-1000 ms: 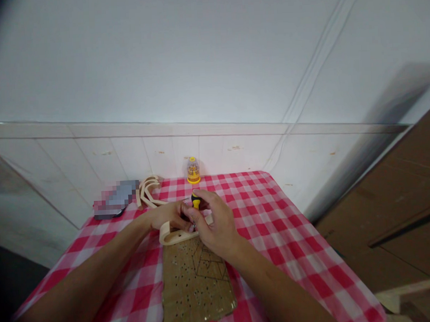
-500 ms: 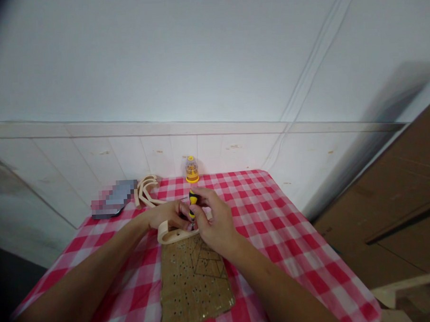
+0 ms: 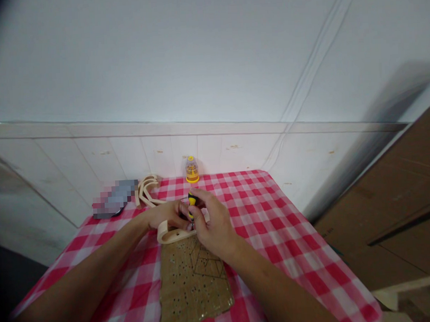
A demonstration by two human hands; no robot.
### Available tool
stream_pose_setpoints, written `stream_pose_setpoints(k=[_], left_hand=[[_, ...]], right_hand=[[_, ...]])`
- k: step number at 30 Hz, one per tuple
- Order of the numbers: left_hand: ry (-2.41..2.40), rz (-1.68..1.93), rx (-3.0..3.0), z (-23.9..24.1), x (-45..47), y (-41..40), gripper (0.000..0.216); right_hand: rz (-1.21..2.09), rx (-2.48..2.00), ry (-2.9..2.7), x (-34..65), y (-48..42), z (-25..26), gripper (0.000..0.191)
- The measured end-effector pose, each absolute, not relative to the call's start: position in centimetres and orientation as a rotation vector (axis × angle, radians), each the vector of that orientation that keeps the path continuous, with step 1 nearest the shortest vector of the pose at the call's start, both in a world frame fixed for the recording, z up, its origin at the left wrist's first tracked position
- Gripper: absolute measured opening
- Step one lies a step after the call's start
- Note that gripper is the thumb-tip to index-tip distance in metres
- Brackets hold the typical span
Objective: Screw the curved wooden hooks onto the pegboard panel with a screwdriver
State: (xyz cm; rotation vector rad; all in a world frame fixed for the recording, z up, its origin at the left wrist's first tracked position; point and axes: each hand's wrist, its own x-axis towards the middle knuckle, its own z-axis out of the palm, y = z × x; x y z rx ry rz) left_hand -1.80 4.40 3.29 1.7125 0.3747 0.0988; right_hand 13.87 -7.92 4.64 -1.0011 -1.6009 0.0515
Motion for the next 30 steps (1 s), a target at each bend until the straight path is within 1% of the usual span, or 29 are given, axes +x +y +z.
stream_pose_setpoints(k=[6,10,17,20,24,30], left_hand=[[0.365,0.097,1.695,2.6,-1.8,4.7,0.037],[0.379,0.094,1.673,2.6,-1.9,4.6,0.034],[0.433,0.107,1.633,2.0,-2.1,4.7,0.029],[0.44,0.11,1.628,1.6,-2.1,4.9,0.027],[0.468,0.107,1.631,1.9,-2.0,5.3,0.025],[0.532,0.117,1.659,2.6,-2.0,4.8,0.03]], right_hand=[[0.033,-1.004,-1.632,13.8,-8.0,4.9,0.039],[0.001,-0.976,-1.652,13.6,-8.1,5.0,0.04],[-0.077,-0.896,-1.799,13.0,-8.2,4.9,0.054],[-0.087,-0.867,-1.837,13.0,-8.2,4.7,0.056],[-0.078,-0.869,-1.814,13.2,-7.9,4.5,0.052],[-0.057,-0.921,-1.75,13.6,-7.5,4.3,0.042]])
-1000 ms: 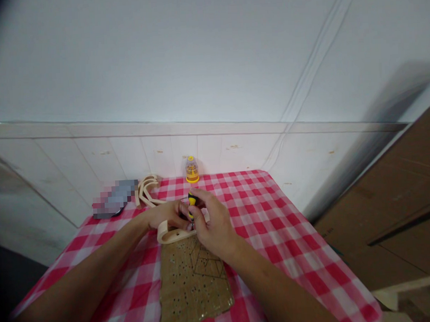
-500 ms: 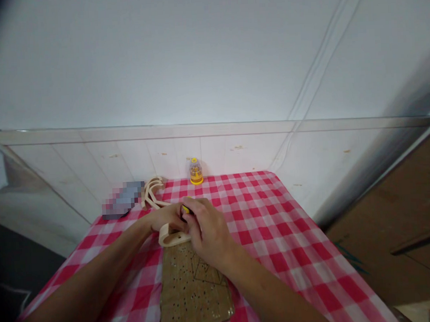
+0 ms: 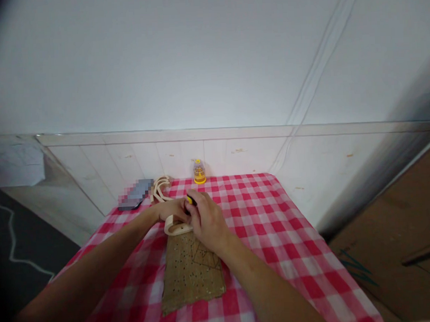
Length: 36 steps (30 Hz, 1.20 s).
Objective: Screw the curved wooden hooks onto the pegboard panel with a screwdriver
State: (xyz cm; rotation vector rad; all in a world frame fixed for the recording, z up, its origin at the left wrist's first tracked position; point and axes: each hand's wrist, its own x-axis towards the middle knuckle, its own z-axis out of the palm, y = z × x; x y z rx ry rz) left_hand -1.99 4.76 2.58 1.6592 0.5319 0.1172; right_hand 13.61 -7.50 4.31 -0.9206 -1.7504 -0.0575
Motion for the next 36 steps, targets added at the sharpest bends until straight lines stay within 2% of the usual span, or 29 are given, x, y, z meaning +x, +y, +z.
stream_pose_setpoints(k=[5,11,16,23,36], left_hand=[[0.506,0.205,1.711,2.6,-2.0,3.6,0.034],[0.424,0.23,1.74,2.8,-2.1,3.0,0.025],[0.39,0.208,1.722,2.5,-2.4,2.8,0.026],[0.39,0.197,1.704,1.8,-2.4,3.1,0.038],[0.36,0.256,1.647,1.9,-2.4,2.9,0.038]], right_hand=[[-0.027,-1.004,-1.656,13.7,-7.3,4.0,0.039],[-0.081,-1.02,-1.665,13.9,-7.6,4.1,0.04],[-0.113,-0.982,-1.738,13.6,-8.5,4.5,0.04],[0.104,-0.979,-1.681,13.6,-8.7,4.5,0.037],[-0.065,-0.999,-1.636,13.6,-7.9,4.7,0.035]])
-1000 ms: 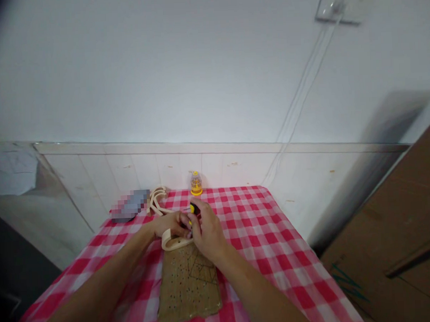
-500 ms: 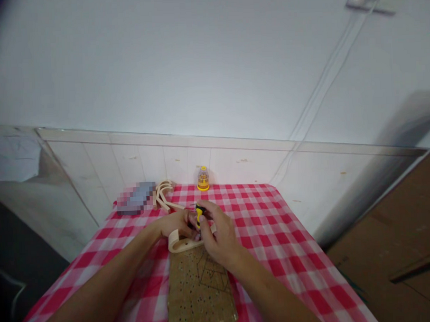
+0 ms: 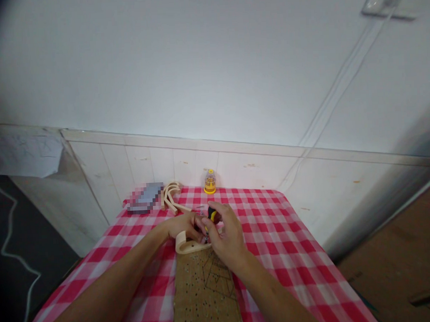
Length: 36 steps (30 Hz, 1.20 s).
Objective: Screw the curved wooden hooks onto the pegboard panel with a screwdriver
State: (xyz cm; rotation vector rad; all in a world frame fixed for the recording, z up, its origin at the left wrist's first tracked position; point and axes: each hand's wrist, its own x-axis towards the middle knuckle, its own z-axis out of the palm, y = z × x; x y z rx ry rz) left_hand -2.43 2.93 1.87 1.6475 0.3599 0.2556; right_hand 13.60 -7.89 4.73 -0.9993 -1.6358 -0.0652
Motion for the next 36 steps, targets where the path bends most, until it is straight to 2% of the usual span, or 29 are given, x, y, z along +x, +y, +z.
stream_pose_setpoints(k=[20,30,36], left_hand=[[0.392,0.24,1.611,1.09,-2.32,3.38,0.023],[0.455,0.228,1.609,1.1,-2.67,3.41,0.041],[0.457,0.25,1.635,1.31,-2.47,3.3,0.044]], right_hand=[[-0.061,-1.022,-1.678,13.38,-8.48,4.76,0.036],[-0.091,-0.995,-1.666,13.09,-8.4,4.48,0.039],[-0.117,-0.945,-1.721,13.21,-8.48,4.58,0.039]])
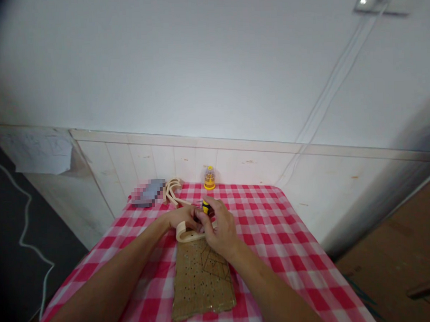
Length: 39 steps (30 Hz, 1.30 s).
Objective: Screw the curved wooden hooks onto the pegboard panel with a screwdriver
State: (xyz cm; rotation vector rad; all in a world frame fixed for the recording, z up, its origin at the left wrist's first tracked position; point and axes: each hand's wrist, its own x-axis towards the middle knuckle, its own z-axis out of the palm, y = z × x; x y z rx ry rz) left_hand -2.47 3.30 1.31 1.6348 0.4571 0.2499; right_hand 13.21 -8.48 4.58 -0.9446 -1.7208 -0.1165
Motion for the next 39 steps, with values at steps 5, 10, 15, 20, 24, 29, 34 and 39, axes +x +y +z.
stream_pose_setpoints(k=[5,10,15,20,24,29,34,39], left_hand=[[0.468,0.259,1.674,1.9,-2.5,2.6,0.045],[0.451,0.253,1.699,2.8,-2.5,2.1,0.044],[0.454,0.222,1.656,2.7,-2.8,2.4,0.041],[0.44,0.17,1.609,2.5,-3.0,2.7,0.041],[0.434,0.153,1.615,2.8,-3.1,2.6,0.04],[0.454,0.189,1.632,2.4,-2.9,2.8,0.037],[0.472,0.219,1.638,1.6,-2.7,3.0,0.04],[0.455,0.226,1.641,1.2,-2.6,3.2,0.038]], right_hand=[[-0.138,-0.906,-1.768,13.4,-8.6,4.5,0.037],[-0.132,-0.962,-1.753,13.7,-8.4,4.2,0.037],[-0.081,-0.973,-1.743,13.5,-8.6,4.2,0.041],[-0.078,-0.971,-1.761,13.4,-8.8,4.4,0.044],[-0.042,-1.013,-1.757,13.4,-8.9,4.4,0.045],[0.055,-0.995,-1.712,13.4,-8.6,4.1,0.043],[0.095,-0.988,-1.706,13.3,-8.4,3.7,0.043],[0.066,-0.997,-1.7,13.4,-8.3,3.3,0.044]])
